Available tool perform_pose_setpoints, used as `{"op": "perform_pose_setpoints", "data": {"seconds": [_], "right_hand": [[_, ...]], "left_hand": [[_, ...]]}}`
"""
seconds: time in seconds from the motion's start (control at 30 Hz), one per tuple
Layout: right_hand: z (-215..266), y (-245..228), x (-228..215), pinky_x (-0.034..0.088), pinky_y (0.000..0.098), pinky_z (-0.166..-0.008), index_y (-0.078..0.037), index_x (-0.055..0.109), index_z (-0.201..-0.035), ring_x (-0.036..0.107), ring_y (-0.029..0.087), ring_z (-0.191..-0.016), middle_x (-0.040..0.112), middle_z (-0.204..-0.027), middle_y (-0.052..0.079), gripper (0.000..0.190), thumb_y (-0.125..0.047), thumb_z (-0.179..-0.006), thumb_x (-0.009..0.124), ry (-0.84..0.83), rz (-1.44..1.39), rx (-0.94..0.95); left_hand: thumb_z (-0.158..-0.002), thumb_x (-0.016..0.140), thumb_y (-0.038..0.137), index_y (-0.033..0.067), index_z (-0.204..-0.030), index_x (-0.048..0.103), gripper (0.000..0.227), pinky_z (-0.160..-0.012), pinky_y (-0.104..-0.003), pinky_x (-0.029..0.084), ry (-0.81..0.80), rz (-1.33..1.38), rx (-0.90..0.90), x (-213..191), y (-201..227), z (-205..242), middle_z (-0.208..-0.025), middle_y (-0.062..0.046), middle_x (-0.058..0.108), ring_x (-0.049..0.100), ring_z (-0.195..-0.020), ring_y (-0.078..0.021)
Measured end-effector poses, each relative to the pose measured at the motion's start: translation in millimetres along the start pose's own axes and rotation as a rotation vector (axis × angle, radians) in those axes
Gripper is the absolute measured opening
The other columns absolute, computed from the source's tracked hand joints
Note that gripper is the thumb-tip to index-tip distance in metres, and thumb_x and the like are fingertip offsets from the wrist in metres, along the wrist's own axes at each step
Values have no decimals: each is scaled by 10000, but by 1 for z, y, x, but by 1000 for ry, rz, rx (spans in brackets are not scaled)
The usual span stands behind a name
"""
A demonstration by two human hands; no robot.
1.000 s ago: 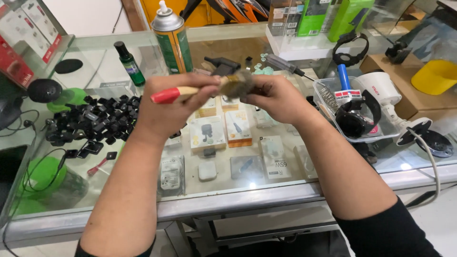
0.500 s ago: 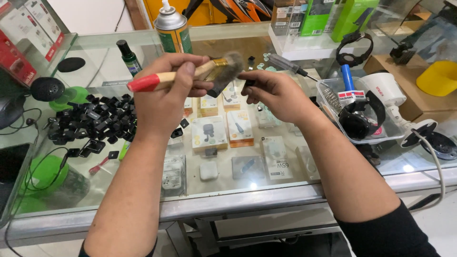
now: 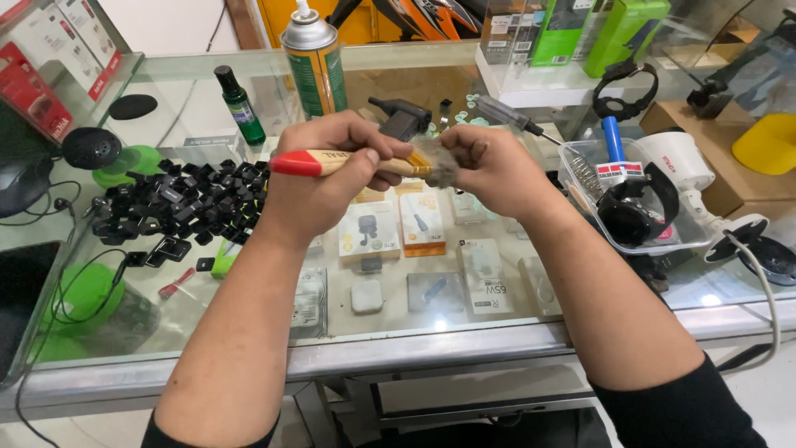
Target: Cleaning individual mechanical keyboard keys with a paintbrush and then gathering them into a container.
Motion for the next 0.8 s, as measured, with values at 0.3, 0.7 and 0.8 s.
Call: {"op": "perform_pose_setpoints", "data": {"seconds": [0.3, 0.7, 0.8], "right_hand": [[4, -6, 8, 599, 357, -857, -12, 704, -1160, 766, 211, -875, 794, -935, 131, 289, 5, -878, 766, -43, 157, 23], [3, -15, 8, 609, 319, -808, -26, 710, -1153, 768, 188, -907, 797, -945, 137, 307, -52, -861, 802, -29, 137, 62], [3, -9, 7, 610, 321, -824, 6, 690, -1175, 749, 181, -902, 789, -954, 157, 317, -39, -872, 773, -39, 123, 93]], "left_hand": [[-841, 570, -61, -60, -830, 686, 117, -605, -307, 665, -2, -147, 87, -7, 7, -2, -853, -255, 740, 760, -688, -257], [-894, 611, -42, 21, -896, 718, 124, -725, -331, 638, -40, -240, 219, 17, 40, 2, -864, -167, 759, 746, -786, -205], [-890, 607, -47, 22, -895, 694, 111, -716, -384, 615, -171, -412, 235, 27, 37, 0, -822, -178, 747, 750, -740, -274]]}}
Point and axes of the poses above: each hand's wrist, its own z-axis away from the middle knuckle, its own x-axis out of the palm, y = z × x, the point moved 10 cm from there along -z, towards the middle knuckle
